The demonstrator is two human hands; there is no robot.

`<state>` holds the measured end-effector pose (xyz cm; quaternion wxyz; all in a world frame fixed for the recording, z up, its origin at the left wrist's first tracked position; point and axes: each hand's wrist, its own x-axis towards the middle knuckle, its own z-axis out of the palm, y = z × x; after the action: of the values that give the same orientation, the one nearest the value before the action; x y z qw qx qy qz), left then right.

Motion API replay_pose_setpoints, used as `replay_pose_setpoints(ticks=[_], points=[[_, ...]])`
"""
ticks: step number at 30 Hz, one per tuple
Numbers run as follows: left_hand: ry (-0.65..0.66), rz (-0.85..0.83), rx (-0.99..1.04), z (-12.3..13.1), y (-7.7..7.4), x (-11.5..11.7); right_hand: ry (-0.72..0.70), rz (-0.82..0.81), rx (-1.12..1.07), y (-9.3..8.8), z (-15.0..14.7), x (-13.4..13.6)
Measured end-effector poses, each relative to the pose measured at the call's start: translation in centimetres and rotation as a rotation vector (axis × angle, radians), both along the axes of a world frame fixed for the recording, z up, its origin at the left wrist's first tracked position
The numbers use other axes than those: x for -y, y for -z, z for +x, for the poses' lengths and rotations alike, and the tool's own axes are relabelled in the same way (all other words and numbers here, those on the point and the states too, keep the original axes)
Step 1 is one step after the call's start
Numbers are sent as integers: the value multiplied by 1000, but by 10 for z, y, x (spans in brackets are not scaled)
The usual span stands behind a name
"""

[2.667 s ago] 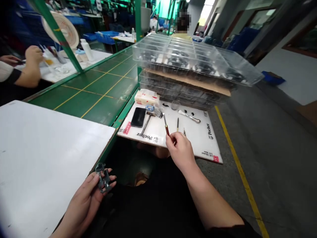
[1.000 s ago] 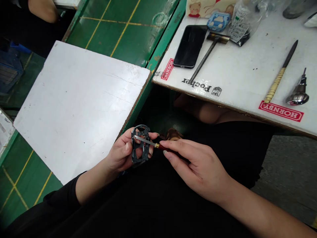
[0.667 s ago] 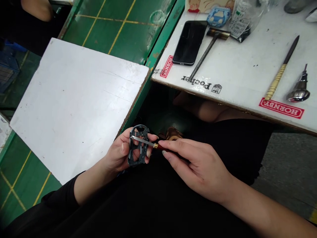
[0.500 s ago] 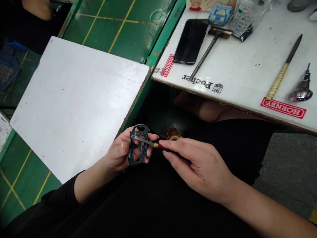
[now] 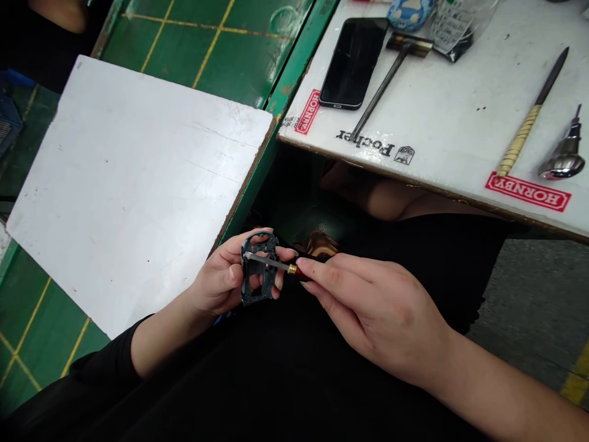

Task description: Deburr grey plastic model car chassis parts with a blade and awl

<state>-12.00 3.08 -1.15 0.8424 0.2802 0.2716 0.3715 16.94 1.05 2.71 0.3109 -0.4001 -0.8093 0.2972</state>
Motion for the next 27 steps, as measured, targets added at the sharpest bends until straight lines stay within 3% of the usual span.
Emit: replay_pose_setpoints(ticks=[12, 20, 27], points=[[-78, 146, -74, 3, 4, 5, 21, -192, -16, -3, -1, 1], [11, 4, 47, 1, -3, 1, -12, -220, -27, 5, 0, -5], [59, 11, -38, -1, -3, 0, 6, -188, -9, -1, 2, -6]])
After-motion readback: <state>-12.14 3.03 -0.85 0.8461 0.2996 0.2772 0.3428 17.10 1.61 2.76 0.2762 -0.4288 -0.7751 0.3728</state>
